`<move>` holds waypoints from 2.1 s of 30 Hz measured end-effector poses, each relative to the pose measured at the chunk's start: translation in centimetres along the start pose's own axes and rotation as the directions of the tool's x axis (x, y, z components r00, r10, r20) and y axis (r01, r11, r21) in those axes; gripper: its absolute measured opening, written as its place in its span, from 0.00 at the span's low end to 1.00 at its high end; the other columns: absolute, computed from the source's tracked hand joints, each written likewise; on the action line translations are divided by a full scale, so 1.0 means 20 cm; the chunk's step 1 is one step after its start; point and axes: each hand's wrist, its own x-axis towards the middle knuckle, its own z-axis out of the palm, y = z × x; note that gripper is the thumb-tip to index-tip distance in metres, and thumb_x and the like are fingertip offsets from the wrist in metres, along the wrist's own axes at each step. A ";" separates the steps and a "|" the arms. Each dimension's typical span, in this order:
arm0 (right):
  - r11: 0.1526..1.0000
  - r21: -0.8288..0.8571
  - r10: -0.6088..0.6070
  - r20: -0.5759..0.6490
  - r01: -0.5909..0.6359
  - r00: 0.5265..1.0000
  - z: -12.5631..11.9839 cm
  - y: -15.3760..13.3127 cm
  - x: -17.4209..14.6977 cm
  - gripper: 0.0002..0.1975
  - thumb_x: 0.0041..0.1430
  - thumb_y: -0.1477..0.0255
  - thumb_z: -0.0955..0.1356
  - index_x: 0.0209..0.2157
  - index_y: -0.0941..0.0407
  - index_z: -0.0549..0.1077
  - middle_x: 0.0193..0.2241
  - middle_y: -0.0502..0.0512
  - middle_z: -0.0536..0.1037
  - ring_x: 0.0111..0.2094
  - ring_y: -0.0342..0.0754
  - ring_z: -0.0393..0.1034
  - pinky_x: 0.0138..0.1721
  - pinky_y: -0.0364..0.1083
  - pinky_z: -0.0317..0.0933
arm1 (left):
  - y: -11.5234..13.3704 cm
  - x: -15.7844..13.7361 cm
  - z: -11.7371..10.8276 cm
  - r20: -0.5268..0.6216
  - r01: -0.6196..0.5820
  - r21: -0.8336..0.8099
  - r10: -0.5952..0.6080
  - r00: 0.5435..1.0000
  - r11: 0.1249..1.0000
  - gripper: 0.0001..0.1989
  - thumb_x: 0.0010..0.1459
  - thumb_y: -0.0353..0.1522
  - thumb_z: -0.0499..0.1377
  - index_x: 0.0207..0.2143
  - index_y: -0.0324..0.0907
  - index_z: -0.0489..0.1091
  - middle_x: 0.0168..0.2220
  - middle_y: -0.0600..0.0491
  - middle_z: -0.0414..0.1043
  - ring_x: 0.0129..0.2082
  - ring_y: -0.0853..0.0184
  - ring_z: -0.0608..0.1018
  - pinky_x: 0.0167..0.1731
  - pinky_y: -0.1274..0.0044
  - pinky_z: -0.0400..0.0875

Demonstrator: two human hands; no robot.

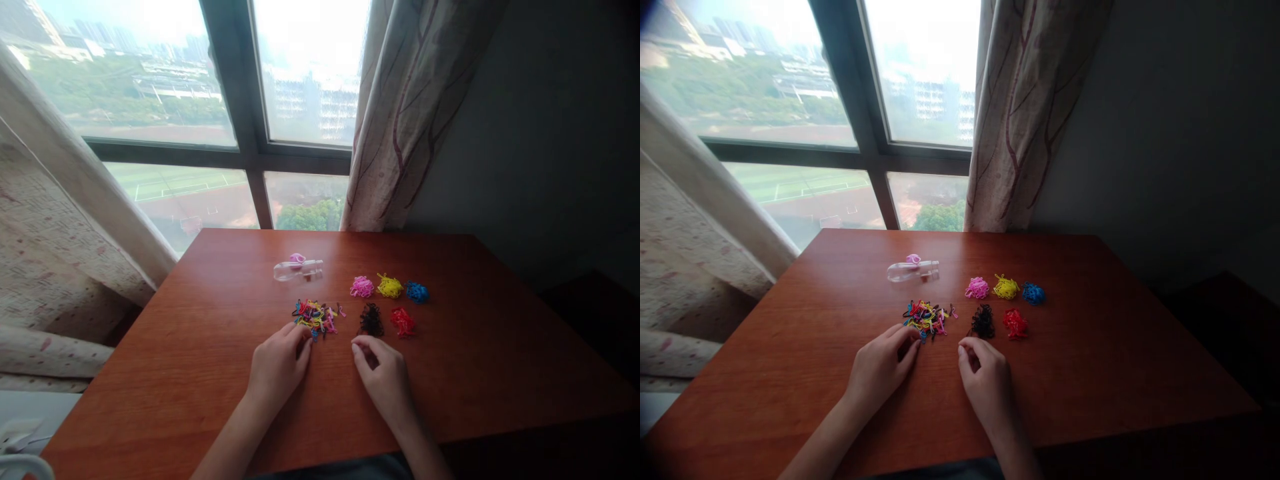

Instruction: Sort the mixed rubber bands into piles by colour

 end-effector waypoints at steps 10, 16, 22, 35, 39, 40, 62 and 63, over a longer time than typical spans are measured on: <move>0.999 -0.046 -0.021 0.048 0.024 0.999 0.02 0.00 -0.03 0.11 0.64 0.71 0.62 0.34 0.54 0.76 0.30 0.54 0.79 0.30 0.48 0.75 0.32 0.43 0.66 | -0.02 -0.04 0.01 -0.054 0.015 -0.088 -0.020 0.998 0.996 0.07 0.63 0.33 0.52 0.37 0.46 0.71 0.35 0.56 0.76 0.33 0.67 0.77 0.31 0.78 0.64; 0.998 -0.056 -0.019 0.063 0.023 0.998 0.02 -0.01 -0.03 0.10 0.64 0.73 0.62 0.35 0.54 0.75 0.30 0.53 0.79 0.30 0.48 0.74 0.33 0.43 0.64 | -0.03 -0.05 -0.01 -0.040 0.039 -0.196 -0.048 0.998 0.980 0.08 0.62 0.33 0.53 0.35 0.45 0.72 0.32 0.54 0.75 0.31 0.67 0.76 0.32 0.77 0.67; 0.996 -0.070 -0.044 0.069 0.048 0.997 0.02 -0.01 -0.03 0.10 0.63 0.74 0.63 0.34 0.54 0.76 0.29 0.53 0.79 0.30 0.47 0.74 0.33 0.42 0.64 | -0.02 -0.04 -0.06 0.065 0.025 -0.193 -0.013 0.998 0.981 0.07 0.60 0.33 0.54 0.33 0.44 0.72 0.31 0.53 0.76 0.30 0.66 0.76 0.31 0.76 0.67; 0.995 -0.091 -0.039 0.107 0.049 0.993 0.02 -0.02 -0.03 0.10 0.63 0.74 0.63 0.35 0.54 0.76 0.30 0.53 0.79 0.32 0.48 0.74 0.35 0.43 0.64 | 0.01 0.00 -0.01 0.066 -0.106 -0.203 0.121 0.990 0.973 0.08 0.64 0.32 0.51 0.35 0.44 0.68 0.36 0.52 0.75 0.35 0.65 0.77 0.35 0.77 0.68; 0.991 -0.111 -0.058 0.110 0.070 0.992 0.02 -0.02 -0.03 0.10 0.62 0.75 0.63 0.34 0.53 0.76 0.31 0.53 0.80 0.32 0.49 0.75 0.36 0.44 0.65 | 0.01 0.01 -0.03 0.136 -0.082 -0.020 0.084 0.987 0.996 0.09 0.65 0.33 0.50 0.36 0.44 0.69 0.38 0.50 0.76 0.36 0.62 0.78 0.34 0.75 0.66; 0.990 -0.115 -0.063 0.107 0.076 0.992 0.02 -0.02 -0.02 0.10 0.62 0.75 0.63 0.34 0.53 0.76 0.30 0.53 0.80 0.32 0.48 0.75 0.36 0.44 0.65 | 0.01 0.01 -0.04 0.161 -0.067 -0.002 0.067 0.985 0.998 0.08 0.64 0.32 0.50 0.35 0.44 0.69 0.37 0.50 0.76 0.35 0.62 0.78 0.34 0.75 0.66; 0.990 -0.126 -0.054 0.125 0.070 0.991 0.02 -0.03 -0.03 0.10 0.62 0.76 0.63 0.35 0.53 0.76 0.32 0.53 0.80 0.34 0.49 0.74 0.38 0.44 0.64 | 0.01 0.04 -0.14 0.103 -0.031 -0.074 0.039 0.994 0.997 0.06 0.61 0.31 0.54 0.35 0.44 0.70 0.33 0.53 0.76 0.31 0.66 0.77 0.31 0.77 0.64; 0.989 -0.128 -0.056 0.125 0.072 0.991 0.02 -0.03 -0.02 0.10 0.63 0.76 0.63 0.35 0.53 0.76 0.32 0.53 0.80 0.34 0.49 0.74 0.38 0.44 0.64 | 0.01 0.04 -0.14 0.095 -0.047 -0.126 0.059 0.994 0.991 0.05 0.61 0.31 0.54 0.34 0.44 0.70 0.32 0.54 0.76 0.30 0.67 0.76 0.31 0.78 0.64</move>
